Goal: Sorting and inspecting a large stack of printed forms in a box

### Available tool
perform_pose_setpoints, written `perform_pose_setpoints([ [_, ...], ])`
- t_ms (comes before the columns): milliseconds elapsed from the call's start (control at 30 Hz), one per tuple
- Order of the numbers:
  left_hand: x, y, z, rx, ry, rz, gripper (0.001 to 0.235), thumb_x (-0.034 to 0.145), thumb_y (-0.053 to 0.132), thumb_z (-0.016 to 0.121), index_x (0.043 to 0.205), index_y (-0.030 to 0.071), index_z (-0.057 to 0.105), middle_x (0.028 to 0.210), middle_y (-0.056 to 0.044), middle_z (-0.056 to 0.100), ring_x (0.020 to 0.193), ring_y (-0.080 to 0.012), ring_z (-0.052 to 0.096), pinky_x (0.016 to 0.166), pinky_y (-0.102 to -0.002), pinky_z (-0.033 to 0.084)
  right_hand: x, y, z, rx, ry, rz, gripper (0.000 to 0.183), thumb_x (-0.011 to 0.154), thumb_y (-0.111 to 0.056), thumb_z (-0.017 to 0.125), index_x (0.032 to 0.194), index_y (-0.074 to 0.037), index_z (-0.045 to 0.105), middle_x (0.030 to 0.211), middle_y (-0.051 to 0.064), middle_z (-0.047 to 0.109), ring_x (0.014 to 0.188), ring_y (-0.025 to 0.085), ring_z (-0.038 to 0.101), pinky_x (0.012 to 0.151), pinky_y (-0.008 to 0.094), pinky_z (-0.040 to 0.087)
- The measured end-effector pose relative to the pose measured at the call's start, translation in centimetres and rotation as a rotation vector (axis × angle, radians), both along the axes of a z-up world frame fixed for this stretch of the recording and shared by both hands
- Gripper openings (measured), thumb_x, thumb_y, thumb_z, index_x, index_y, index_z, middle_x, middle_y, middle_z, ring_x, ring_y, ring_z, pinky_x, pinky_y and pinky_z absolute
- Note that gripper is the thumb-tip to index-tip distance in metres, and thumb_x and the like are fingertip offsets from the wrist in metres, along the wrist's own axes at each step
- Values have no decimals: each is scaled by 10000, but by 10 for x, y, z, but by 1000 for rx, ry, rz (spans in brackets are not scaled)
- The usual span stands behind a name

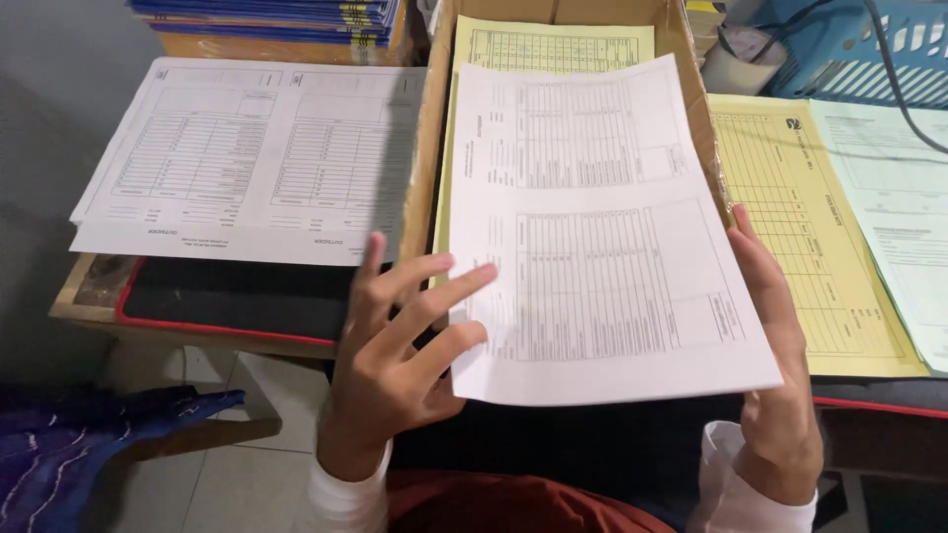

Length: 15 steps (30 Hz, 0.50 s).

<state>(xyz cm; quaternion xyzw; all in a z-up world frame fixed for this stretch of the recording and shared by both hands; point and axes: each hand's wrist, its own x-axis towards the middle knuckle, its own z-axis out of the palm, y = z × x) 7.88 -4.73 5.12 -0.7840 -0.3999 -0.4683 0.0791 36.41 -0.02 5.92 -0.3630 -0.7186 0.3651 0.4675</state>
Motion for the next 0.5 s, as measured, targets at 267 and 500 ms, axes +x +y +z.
perform_pose_setpoints([
  [267,-6,-5,-16,-51,101,306,198,735,193,690,927,194,736,1415,-142,605,1308,-331,515,1208,-716,173,4,4,-3,223,-372,-96,1137,655,-495,726,1570,3,269,1695,312,246,1615,433,245,1305,522,243],
  [500,0,-5,-39,-260,-445,47,1028,829,481,805,1574,60,236,1687,-327,230,1629,-457,268,1369,-565,267,-9,8,-10,392,-439,-263,989,690,-402,851,1463,50,432,1582,352,437,1503,443,456,1252,501,374],
])
